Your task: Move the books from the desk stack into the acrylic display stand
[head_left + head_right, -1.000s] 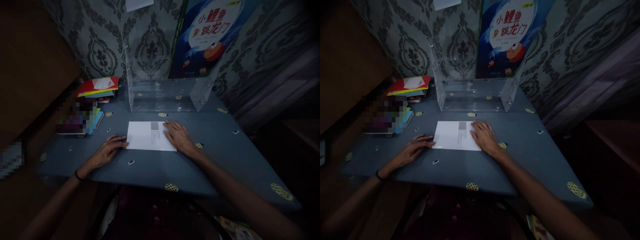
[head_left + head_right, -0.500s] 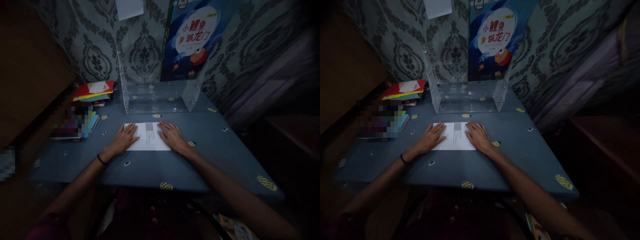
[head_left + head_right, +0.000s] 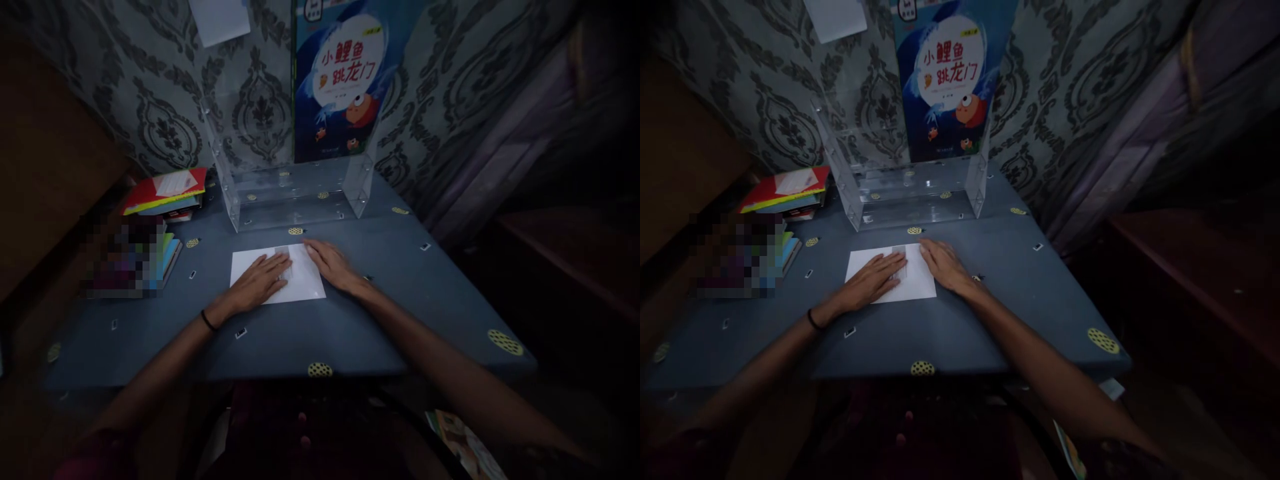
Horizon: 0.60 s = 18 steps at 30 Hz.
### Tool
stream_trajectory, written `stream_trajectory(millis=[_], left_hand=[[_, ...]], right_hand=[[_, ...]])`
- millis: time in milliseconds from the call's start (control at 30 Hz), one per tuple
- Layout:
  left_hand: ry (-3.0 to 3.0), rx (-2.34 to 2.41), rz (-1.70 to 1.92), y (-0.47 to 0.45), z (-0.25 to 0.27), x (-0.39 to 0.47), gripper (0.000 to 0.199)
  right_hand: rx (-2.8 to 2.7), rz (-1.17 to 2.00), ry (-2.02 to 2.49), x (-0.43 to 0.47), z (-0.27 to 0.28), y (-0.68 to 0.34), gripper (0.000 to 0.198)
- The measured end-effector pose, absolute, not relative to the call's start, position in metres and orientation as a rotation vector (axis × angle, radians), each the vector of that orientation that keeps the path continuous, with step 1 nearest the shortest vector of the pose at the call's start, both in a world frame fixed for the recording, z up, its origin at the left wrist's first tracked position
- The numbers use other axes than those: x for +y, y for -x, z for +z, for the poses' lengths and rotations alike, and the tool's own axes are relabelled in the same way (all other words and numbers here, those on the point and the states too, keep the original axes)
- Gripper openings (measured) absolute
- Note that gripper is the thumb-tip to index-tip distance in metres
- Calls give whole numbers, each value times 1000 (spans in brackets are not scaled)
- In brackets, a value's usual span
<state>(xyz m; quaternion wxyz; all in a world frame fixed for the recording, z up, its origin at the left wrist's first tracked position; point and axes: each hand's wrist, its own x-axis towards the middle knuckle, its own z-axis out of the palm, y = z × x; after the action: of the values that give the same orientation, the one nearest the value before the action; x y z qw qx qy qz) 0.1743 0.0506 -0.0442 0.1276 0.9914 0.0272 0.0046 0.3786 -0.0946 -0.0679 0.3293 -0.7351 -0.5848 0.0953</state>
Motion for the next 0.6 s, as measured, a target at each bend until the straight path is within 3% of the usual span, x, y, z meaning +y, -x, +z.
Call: stream_trajectory(millis=[267,600], left_hand=[[-2895,-34,1,-224,-41,32,50],[-2765,-330,-53,-148,-27,9,46]], right_hand=[[-1357,433,1754,-101,-58,-386,48],[-1552,271,1905,-99,-66,-384,49]])
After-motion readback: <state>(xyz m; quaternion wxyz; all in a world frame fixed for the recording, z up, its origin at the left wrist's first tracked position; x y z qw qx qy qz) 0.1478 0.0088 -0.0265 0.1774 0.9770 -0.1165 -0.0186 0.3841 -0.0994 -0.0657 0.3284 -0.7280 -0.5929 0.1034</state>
